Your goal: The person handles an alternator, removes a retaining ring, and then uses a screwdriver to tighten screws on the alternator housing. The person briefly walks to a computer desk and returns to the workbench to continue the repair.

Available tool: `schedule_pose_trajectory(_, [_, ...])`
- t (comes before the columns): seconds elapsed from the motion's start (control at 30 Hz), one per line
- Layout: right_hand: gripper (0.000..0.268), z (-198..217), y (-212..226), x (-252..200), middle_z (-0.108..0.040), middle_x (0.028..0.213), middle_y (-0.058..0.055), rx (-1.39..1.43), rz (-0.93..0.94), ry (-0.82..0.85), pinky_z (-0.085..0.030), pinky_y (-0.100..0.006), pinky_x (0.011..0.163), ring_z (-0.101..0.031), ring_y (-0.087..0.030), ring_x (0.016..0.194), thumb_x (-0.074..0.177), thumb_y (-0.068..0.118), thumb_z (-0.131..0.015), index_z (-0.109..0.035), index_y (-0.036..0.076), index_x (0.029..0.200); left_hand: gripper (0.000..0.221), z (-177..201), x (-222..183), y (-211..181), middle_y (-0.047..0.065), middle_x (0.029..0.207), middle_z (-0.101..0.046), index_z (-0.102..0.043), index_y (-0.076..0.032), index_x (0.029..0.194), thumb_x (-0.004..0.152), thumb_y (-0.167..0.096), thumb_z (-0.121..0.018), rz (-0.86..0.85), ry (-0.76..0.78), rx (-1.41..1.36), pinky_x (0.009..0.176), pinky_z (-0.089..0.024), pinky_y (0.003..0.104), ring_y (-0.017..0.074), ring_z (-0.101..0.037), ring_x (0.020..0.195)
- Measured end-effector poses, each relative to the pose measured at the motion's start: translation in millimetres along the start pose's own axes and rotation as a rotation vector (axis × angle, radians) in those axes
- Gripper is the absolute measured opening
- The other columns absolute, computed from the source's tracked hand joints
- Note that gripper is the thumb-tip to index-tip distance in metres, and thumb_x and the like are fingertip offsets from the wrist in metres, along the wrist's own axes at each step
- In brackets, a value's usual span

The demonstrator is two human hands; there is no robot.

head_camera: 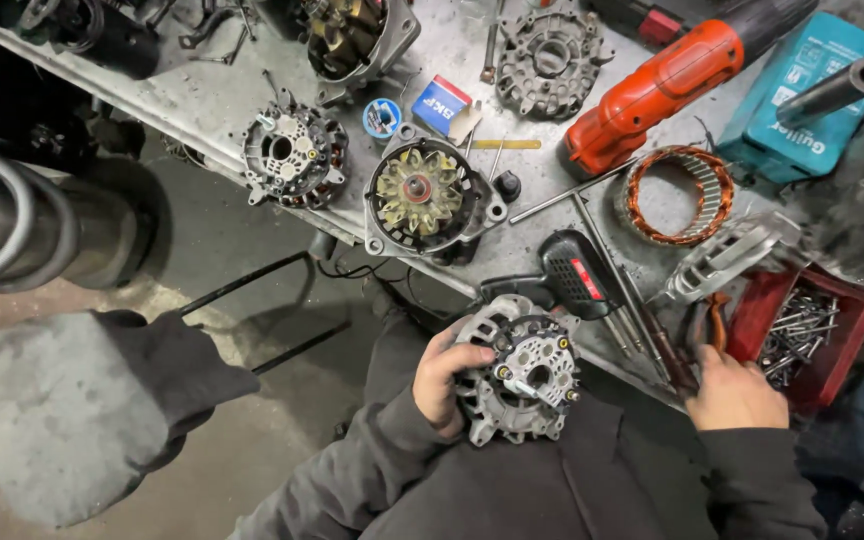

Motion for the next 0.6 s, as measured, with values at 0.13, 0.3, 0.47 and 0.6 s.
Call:
schedule_pose_trajectory(0.13, [0.055,-6,8,-4,-0.075,0.099,-0.014,-0.09,-0.144,0.244,-0.06,-0.052,0.077,-0.074,-0.039,0.09,0.078,0.021,-0.07,-0.058,0.019,0.132,0.059,0,-1,1,0.018,0.119,-0.071,-0.059,0.006,0.134,0.077,-0.006,-0.056,0.04,-0.021,-0.036,0.101,-0.055,0.047,0.0308,-0.069,0.11])
schedule_pose_trajectory(0.3, [0.057,-11,2,-9,-0.075,0.098,-0.016,-0.11,-0.155,0.179,-0.06,-0.052,0.078,-0.075,-0.039,0.088,0.084,0.034,-0.07,-0.056,0.019,0.137,0.058,3,-3,10,0.018,0.126,-0.07,-0.06,0.004,0.135,0.081,-0.015,-0.054,0.147,0.013,-0.167,0.106,-0.051,0.048,0.0327,-0.067,0.115])
schedule_pose_trajectory(0.47, [0.065,-34,-11,-21,-0.071,0.106,-0.021,0.025,-0.199,0.133,-0.06,-0.054,0.076,-0.073,-0.043,0.09,0.075,0.047,-0.076,-0.057,0.008,0.124,0.06,-6,-11,-13,0.018,0.13,-0.069,-0.06,0.002,0.136,0.081,-0.02,-0.054,0.214,0.119,-0.198,0.108,-0.048,0.05,0.0336,-0.066,0.118])
schedule_pose_trajectory(0.6, [0.059,-35,-5,-31,-0.071,0.11,-0.023,0.026,-0.324,0.086,-0.06,-0.055,0.079,-0.072,-0.046,0.09,0.082,0.048,-0.075,-0.062,0.004,0.118,0.061,11,-17,-46,0.018,0.128,-0.069,-0.059,0.004,0.136,0.079,-0.017,-0.055,0.18,0.116,-0.058,0.109,-0.049,0.048,0.0327,-0.067,0.117])
Point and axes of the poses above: each hand's wrist, its own x-axis towards the middle knuckle, its own z-axis out of the back of the hand, y = z × x, the point moved 6 cm from there along x, towards the middle knuckle
